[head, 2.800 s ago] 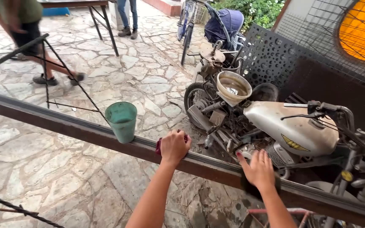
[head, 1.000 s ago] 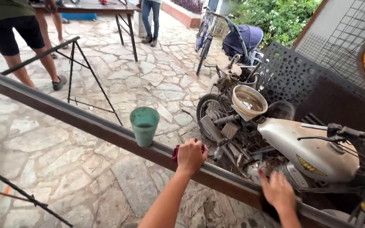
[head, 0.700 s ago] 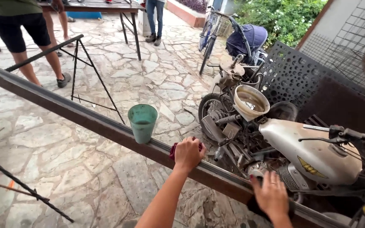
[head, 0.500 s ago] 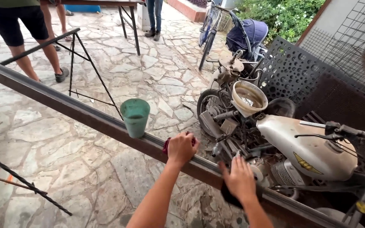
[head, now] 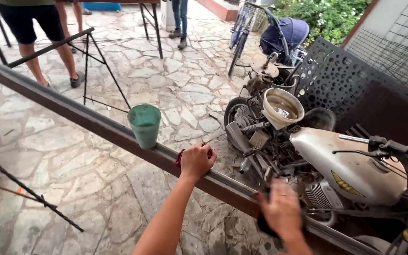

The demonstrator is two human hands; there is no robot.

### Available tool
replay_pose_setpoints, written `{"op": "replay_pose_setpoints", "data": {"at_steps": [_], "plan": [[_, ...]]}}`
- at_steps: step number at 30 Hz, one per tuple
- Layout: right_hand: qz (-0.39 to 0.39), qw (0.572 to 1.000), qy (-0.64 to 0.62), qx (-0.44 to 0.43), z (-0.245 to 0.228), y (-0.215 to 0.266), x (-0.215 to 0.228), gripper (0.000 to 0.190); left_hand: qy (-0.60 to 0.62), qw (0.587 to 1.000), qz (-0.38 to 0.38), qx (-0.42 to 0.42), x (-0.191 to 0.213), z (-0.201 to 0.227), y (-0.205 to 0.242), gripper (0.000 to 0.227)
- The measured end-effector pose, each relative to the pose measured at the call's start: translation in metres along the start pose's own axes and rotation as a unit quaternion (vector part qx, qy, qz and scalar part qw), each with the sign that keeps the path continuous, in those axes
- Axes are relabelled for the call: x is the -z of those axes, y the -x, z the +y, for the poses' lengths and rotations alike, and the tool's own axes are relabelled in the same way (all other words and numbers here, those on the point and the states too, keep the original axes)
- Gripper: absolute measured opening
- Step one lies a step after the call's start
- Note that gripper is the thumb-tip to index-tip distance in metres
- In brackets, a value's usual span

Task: Sanding a metal beam with a block, wiping it with a cloth, and then picking up a cup.

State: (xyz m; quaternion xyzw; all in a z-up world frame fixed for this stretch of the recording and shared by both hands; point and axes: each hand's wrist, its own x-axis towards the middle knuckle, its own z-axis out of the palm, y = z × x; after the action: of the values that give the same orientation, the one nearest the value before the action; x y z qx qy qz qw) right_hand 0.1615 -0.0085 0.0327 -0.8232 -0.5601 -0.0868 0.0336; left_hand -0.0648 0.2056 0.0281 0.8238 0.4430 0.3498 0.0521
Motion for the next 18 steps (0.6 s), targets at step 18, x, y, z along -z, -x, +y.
{"op": "replay_pose_setpoints", "data": {"at_steps": [18], "plan": [[-0.139,0.982,-0.117,-0.049,-0.03,-0.017,0.019,0.111,-0.04,0.999,-0.016,0.004,-0.002,0.001,0.0,0.031]]}}
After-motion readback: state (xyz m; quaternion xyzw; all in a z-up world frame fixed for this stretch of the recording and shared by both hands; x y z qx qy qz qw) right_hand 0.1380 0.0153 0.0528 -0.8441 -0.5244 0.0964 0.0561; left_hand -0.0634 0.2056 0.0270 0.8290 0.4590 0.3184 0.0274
